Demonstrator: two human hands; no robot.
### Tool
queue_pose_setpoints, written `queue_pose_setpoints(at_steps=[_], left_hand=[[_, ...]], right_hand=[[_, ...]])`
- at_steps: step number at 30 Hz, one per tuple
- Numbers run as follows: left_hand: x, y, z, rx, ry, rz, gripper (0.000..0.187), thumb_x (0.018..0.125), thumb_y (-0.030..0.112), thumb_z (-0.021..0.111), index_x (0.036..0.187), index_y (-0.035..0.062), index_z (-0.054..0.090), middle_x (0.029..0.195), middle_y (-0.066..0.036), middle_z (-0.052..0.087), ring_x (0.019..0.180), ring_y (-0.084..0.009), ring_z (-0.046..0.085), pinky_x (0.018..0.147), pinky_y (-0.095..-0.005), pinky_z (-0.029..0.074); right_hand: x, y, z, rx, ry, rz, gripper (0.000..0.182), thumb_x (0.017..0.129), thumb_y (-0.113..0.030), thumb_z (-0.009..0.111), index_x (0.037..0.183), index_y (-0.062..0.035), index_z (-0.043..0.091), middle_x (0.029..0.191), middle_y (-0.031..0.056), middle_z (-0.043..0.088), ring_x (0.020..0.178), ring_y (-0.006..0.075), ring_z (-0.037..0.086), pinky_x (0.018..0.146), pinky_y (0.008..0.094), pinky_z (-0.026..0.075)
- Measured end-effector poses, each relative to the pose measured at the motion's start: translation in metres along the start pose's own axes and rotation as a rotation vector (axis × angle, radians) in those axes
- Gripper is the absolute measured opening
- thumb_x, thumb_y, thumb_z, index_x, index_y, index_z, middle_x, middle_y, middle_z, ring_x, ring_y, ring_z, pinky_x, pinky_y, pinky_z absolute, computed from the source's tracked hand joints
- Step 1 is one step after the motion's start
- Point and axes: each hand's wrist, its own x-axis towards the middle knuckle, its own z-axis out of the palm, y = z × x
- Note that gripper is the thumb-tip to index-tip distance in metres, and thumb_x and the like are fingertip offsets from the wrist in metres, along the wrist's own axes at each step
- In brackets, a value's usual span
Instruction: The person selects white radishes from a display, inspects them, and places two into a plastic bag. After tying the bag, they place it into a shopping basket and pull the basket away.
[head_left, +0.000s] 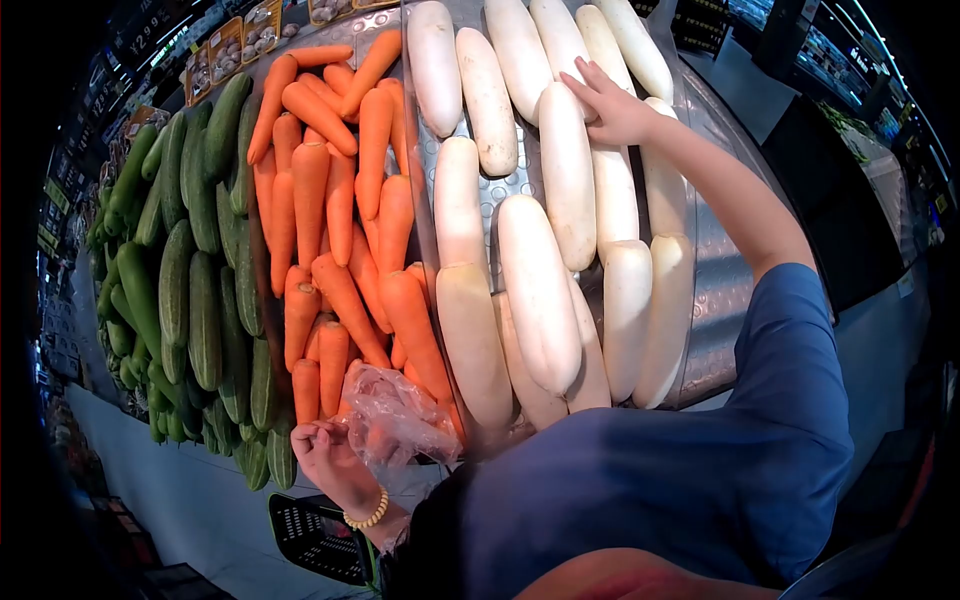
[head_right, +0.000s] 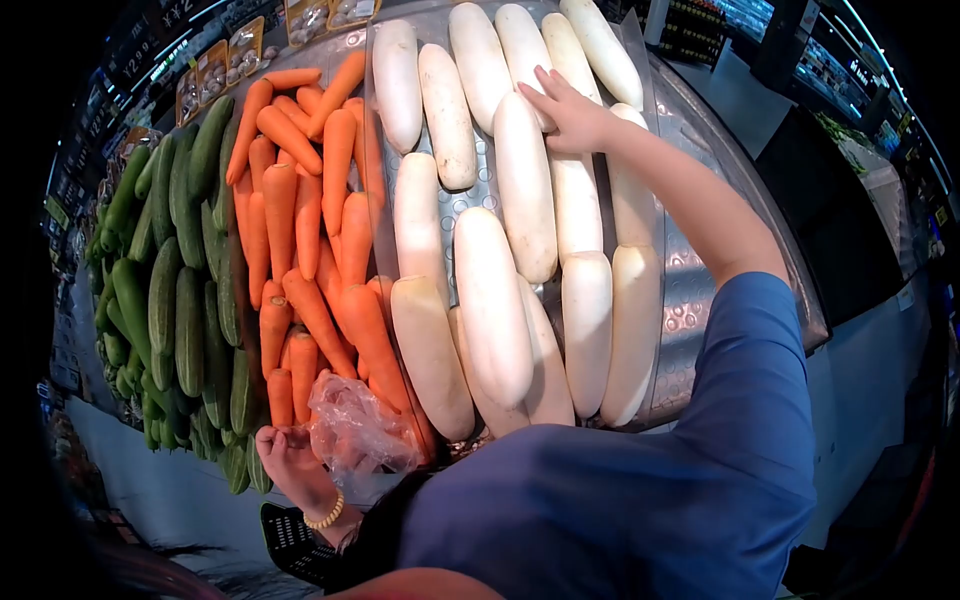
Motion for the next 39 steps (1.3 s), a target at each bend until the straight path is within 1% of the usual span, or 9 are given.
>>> queue_pose_setpoints(at_steps=[7,12,15,19,22,30,32,35,39], left_hand=[[-0.005,0.015,0.002,-0.006,-0.387,0.087,0.022,0.079,0.015,0.054,0.094,0.0027,0.044,0.092,-0.009,0.047,0.084,-0.0212,0.047,0.083,-0.0349,0.038],[-0.009,0.025,-0.014,-0.1,-0.424,0.109,0.029,0.071,0.013,0.062,0.092,0.0003,0.047,0.089,-0.012,0.05,0.085,-0.0247,0.05,0.08,-0.0341,0.04],[-0.01,0.026,-0.012,-0.127,-0.318,0.13,0.03,0.071,0.015,0.062,0.091,0.0006,0.047,0.089,-0.012,0.05,0.087,-0.0251,0.05,0.083,-0.0347,0.039],[-0.005,0.018,-0.004,-0.233,-0.256,0.08,0.029,0.07,0.015,0.06,0.091,0.0008,0.047,0.089,-0.012,0.05,0.088,-0.0259,0.05,0.086,-0.0367,0.039],[-0.004,0.014,0.006,-0.233,-0.27,0.081,0.028,0.069,0.014,0.058,0.09,0.0005,0.047,0.089,-0.013,0.05,0.087,-0.0259,0.05,0.086,-0.0363,0.038],[-0.012,0.028,0.016,-0.201,-0.249,0.139,0.029,0.066,0.015,0.059,0.087,0.0001,0.048,0.086,-0.012,0.049,0.086,-0.0246,0.049,0.085,-0.0342,0.038],[-0.017,0.033,0.01,-0.181,-0.284,0.139,0.028,0.066,0.014,0.058,0.088,-0.0003,0.048,0.087,-0.012,0.05,0.085,-0.0239,0.049,0.085,-0.0339,0.038],[-0.014,0.035,0.008,-0.197,-0.302,0.027,0.03,0.065,0.014,0.058,0.089,-0.0012,0.049,0.087,-0.012,0.051,0.086,-0.0236,0.049,0.086,-0.0339,0.038],[0.005,0.034,0.037,-0.157,-0.636,-0.032,0.023,0.076,0.001,0.06,0.097,-0.002,0.05,0.097,-0.012,0.056,0.092,-0.0193,0.054,0.081,-0.0294,0.043]], right_hand=[[0.006,-0.02,0.016,-0.199,0.158,0.108,0.073,0.074,-0.009,0.065,0.138,-0.0154,0.03,0.144,0.0204,0.025,0.132,0.0377,0.026,0.104,0.0404,0.034],[0.001,-0.011,0.014,-0.221,0.346,-0.04,0.066,0.078,-0.014,0.065,0.136,-0.013,0.035,0.139,0.0188,0.036,0.123,0.0384,0.041,0.093,0.0387,0.044],[0.012,0.0,-0.001,-0.022,0.584,-0.118,0.067,0.079,-0.016,0.066,0.137,-0.0112,0.033,0.139,0.0181,0.035,0.124,0.0348,0.04,0.094,0.0373,0.044],[0.044,-0.009,-0.023,0.319,0.854,0.124,0.067,0.077,-0.019,0.07,0.133,-0.0023,0.036,0.139,0.017,0.037,0.115,0.0267,0.049,0.097,0.0328,0.039],[0.082,-0.005,-0.025,0.39,1.09,0.126,0.057,0.072,-0.025,0.073,0.119,-0.0031,0.049,0.131,0.0188,0.046,0.117,0.0307,0.049,0.094,0.0356,0.042],[0.157,0.009,-0.095,0.778,1.308,0.424,0.024,0.064,-0.018,0.075,0.083,-0.0057,0.067,0.081,0.008,0.066,0.075,0.0194,0.062,0.071,0.03,0.049],[0.145,0.008,-0.12,1.082,1.367,0.278,0.02,0.066,-0.006,0.073,0.083,-0.0001,0.065,0.082,0.0083,0.065,0.075,0.0138,0.061,0.068,0.0247,0.048],[0.089,-0.034,-0.158,1.252,1.299,-0.001,0.023,0.07,-0.003,0.066,0.091,0.0034,0.062,0.088,0.0124,0.065,0.082,0.0207,0.063,0.075,0.0292,0.051],[0.0,-0.122,-0.199,1.323,1.087,-0.017,0.034,0.075,-0.014,0.053,0.103,0.0065,0.056,0.104,0.0207,0.06,0.1,0.0337,0.06,0.09,0.0417,0.047]])
